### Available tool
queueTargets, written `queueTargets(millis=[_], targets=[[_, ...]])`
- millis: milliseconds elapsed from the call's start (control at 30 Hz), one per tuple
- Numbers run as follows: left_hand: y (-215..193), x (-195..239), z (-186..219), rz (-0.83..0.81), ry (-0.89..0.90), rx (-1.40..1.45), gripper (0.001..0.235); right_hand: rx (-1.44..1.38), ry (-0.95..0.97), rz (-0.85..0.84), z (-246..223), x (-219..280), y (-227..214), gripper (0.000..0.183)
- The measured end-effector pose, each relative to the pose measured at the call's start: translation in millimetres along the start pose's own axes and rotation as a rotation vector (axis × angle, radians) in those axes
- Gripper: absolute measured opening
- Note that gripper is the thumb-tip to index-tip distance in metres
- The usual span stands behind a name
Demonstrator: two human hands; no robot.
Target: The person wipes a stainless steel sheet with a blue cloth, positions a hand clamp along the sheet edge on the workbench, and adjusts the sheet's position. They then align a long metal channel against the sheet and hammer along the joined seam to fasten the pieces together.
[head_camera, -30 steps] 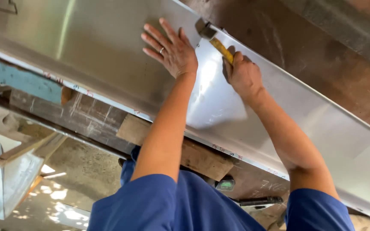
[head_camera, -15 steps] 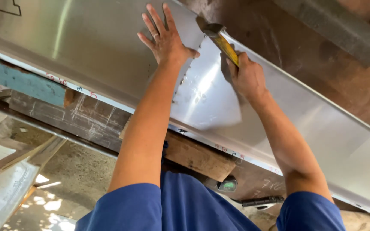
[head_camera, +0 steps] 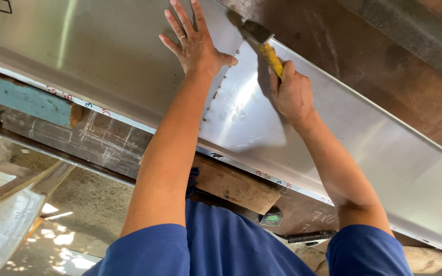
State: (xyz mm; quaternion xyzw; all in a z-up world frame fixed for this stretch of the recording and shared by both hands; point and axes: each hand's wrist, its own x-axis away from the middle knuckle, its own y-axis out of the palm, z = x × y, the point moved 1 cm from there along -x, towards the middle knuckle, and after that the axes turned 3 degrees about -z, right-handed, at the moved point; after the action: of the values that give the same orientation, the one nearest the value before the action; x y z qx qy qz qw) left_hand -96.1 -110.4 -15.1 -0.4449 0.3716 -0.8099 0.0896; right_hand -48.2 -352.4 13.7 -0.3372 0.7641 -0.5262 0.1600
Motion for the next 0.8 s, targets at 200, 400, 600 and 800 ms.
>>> queueTargets(millis=[200, 400, 600, 800], targets=[[-6.6, 2.4, 2.7, -0.02, -0.022, 0.006, 0.164, 0.011, -0.029, -0.002, -12.8, 4.6, -2.0, 0.029], [-12.0, 11.7, 4.0, -0.044, -0.013, 0.004, 0.164, 0.066, 0.061, -0.045, -12.1, 6.6, 0.5, 0.029], [-14.3, 11.0, 2.4, -0.026, -0.014, 0.016, 0.162, 0.112, 0.158, -0.111, 12.1, 7.7, 31.5, 0.034], [-16.9, 18.1, 2.9, -0.047, -0.004, 0.016, 0.163, 0.13, 0.24, -0.037, 45.9, 52.6, 25.7, 0.032]])
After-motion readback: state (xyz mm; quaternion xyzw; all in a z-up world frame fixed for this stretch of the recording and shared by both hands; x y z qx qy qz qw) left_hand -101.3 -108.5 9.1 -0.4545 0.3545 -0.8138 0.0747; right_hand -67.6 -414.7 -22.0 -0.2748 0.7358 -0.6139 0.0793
